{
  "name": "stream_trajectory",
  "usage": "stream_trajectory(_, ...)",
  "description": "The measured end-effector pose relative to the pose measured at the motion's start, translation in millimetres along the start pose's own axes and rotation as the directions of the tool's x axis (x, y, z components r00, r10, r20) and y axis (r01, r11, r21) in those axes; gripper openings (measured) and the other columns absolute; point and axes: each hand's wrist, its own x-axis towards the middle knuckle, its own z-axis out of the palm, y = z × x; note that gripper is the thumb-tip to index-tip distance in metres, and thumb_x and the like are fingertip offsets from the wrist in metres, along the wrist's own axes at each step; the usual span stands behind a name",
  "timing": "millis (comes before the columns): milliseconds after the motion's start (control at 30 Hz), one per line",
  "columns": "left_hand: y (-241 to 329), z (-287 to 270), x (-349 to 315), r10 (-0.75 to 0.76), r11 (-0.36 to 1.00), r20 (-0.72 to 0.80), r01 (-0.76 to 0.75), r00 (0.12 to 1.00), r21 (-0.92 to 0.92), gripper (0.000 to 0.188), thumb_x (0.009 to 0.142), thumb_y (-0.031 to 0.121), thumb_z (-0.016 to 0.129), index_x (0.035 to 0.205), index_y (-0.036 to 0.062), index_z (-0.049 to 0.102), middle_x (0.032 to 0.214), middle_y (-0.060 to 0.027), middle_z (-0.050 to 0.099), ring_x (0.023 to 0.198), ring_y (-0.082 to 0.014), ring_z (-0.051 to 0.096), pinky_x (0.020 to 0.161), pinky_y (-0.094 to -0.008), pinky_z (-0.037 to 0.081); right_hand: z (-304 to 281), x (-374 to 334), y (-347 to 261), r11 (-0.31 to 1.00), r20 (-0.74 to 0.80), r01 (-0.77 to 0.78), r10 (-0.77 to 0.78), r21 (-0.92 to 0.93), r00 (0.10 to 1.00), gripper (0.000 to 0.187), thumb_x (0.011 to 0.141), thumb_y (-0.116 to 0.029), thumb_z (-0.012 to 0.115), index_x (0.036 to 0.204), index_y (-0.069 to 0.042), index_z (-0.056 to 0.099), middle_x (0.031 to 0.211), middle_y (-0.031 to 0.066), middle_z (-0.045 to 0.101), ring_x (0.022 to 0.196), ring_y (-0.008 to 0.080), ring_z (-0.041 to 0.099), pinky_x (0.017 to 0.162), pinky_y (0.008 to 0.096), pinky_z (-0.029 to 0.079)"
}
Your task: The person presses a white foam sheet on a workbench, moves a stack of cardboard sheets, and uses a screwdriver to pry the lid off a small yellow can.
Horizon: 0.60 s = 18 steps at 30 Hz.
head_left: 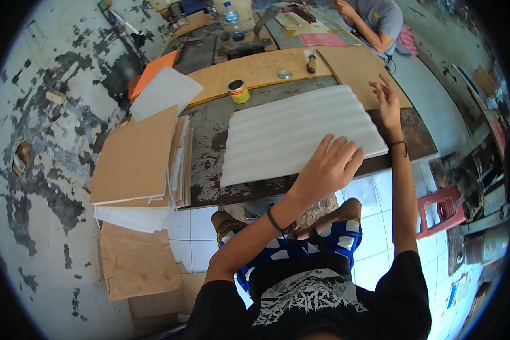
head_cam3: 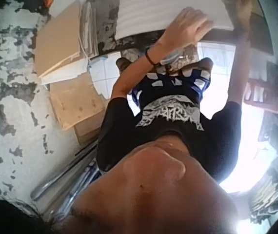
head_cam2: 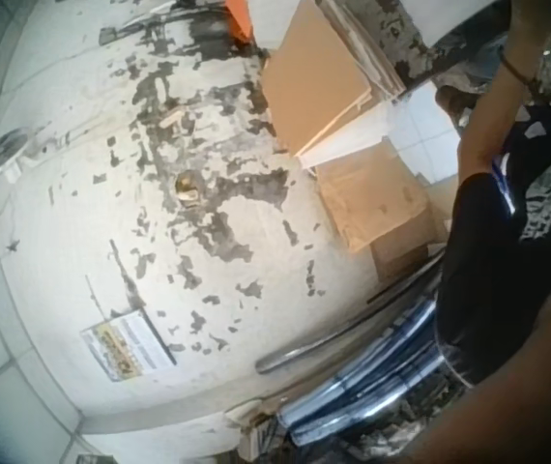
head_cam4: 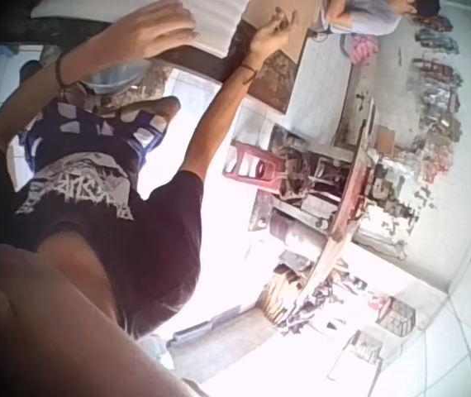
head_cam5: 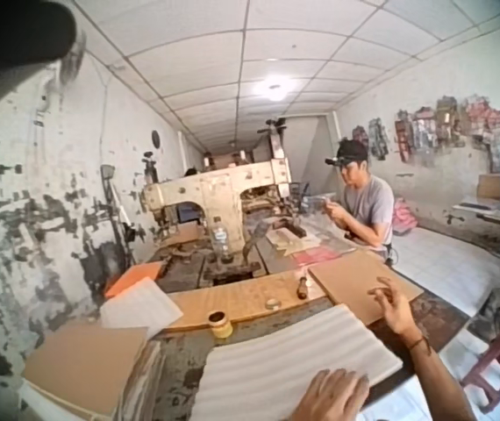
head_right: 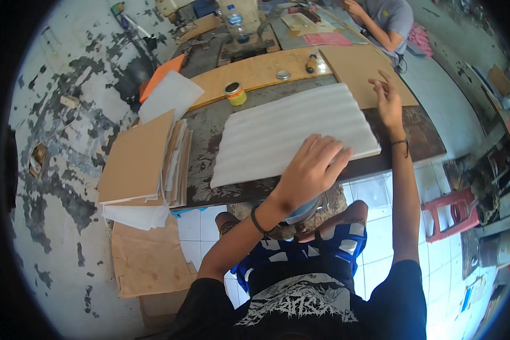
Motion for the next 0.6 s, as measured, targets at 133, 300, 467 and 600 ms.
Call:
stream_trajectory(133,-32.6,-44.0,41.0,-0.08,0.997,-0.297,0.073,0.952,-0.034,0.028,0.079,-0.003,0.073,0.106,-0.0016,0.068,0.1,-0.0131,0.064,0.091,-0.0292,0.065,0.079,-0.041,0.054,-7.2,5.3,6.4,0.99,-0.041,0.022,-0.016,0.138,0.999,0.047,0.107,-0.03,0.052,0.144,-0.001,0.047,0.117,0.0133,0.072,0.099,0.0191,0.065,0.089,0.0324,0.052)
stream_trajectory(300,-100.6,-116.8,52.7,-0.378,0.92,-0.735,0.316,0.563,-0.232,0.009,0.095,0.008,0.068,0.097,-0.0004,0.064,0.094,-0.0069,0.07,0.085,-0.0139,0.064,0.074,-0.0283,0.051,-3.4,7.5,10.0,0.987,0.031,0.01,-0.016,0.161,0.999,0.048,0.108,-0.028,0.049,0.147,-0.002,0.043,0.118,0.0114,0.071,0.094,0.0164,0.063,0.084,0.0301,0.051)
stream_trajectory(467,-168.1,-221.7,5.7,-0.681,0.692,-0.731,0.29,-0.045,-0.662,0.019,0.102,0.013,0.059,0.115,-0.001,0.061,0.112,-0.011,0.067,0.103,-0.016,0.063,0.091,-0.0323,0.052,-0.8,6.3,19.6,0.976,0.128,-0.062,0.036,0.208,0.991,0.05,0.107,-0.031,0.051,0.149,-0.006,0.042,0.123,0.0106,0.069,0.096,0.0151,0.061,0.084,0.03,0.05)
stream_trajectory(600,-187.9,-300.2,-53.9,-0.785,0.586,-0.592,0.092,-0.183,-0.805,0.03,0.106,0.017,0.046,0.125,-0.0037,0.057,0.121,-0.0143,0.065,0.112,-0.0245,0.064,0.099,-0.0378,0.053,-10.0,1.6,20.8,0.98,0.19,-0.082,0.047,0.183,0.981,0.053,0.106,-0.036,0.051,0.151,-0.009,0.041,0.124,0.0102,0.068,0.096,0.0153,0.06,0.085,0.031,0.05)
